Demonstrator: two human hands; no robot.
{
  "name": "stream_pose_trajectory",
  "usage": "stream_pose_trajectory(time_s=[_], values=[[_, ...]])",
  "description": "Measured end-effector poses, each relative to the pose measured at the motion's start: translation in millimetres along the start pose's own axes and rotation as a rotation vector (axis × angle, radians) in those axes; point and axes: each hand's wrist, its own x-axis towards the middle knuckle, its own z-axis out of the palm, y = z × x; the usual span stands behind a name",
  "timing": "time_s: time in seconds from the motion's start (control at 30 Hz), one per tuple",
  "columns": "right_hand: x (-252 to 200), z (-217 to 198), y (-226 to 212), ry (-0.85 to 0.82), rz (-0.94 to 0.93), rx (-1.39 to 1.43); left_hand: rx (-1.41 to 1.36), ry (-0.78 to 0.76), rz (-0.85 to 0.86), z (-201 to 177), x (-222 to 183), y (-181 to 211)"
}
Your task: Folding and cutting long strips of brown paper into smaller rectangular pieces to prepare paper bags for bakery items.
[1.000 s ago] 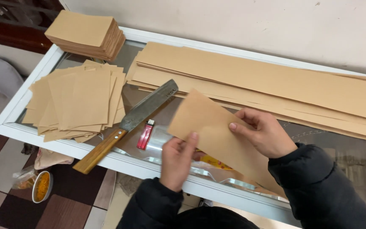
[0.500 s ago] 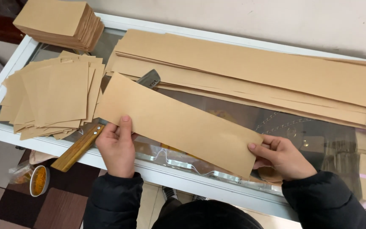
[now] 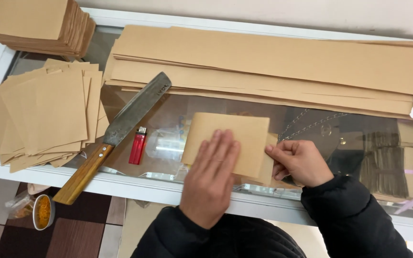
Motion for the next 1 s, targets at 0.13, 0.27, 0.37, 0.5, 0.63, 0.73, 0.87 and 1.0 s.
stream_pose_trajectory(time_s=[0.13, 0.27, 0.37, 0.5, 0.63, 0.73, 0.87, 1.0], values=[[7.8, -6.2, 8.4, -0.063, 0.023, 0.041, -0.004, -0.071, 0.059, 8.7, 3.0, 6.6], [-2.9, -5.9, 1.1, -0.105, 0.075, 0.085, 0.019, -0.155, 0.04, 15.5, -0.6, 7.4], [-5.8, -2.9, 1.3, -0.089, 0.085, 0.115, 0.041, -0.183, 0.029, 18.0, -0.6, 8.8], [-7.4, 1.6, -4.9, -0.052, 0.087, 0.113, 0.087, -0.189, 0.048, 18.0, 2.7, 10.5], [-4.7, 2.2, 2.7, -0.002, 0.006, -0.007, 0.073, -0.171, 0.045, 15.5, 3.8, 11.3], [4.3, -0.5, 12.7, -0.002, 0.016, 0.046, 0.017, -0.152, 0.065, 8.3, 5.2, 0.7], [7.3, -7.4, 16.7, -0.031, 0.038, 0.048, 0.227, -0.137, 0.026, -15.0, 1.9, -37.5], [7.2, -9.3, 16.4, -0.073, 0.07, 0.083, 0.237, -0.159, -0.008, -35.5, -9.0, -64.6]])
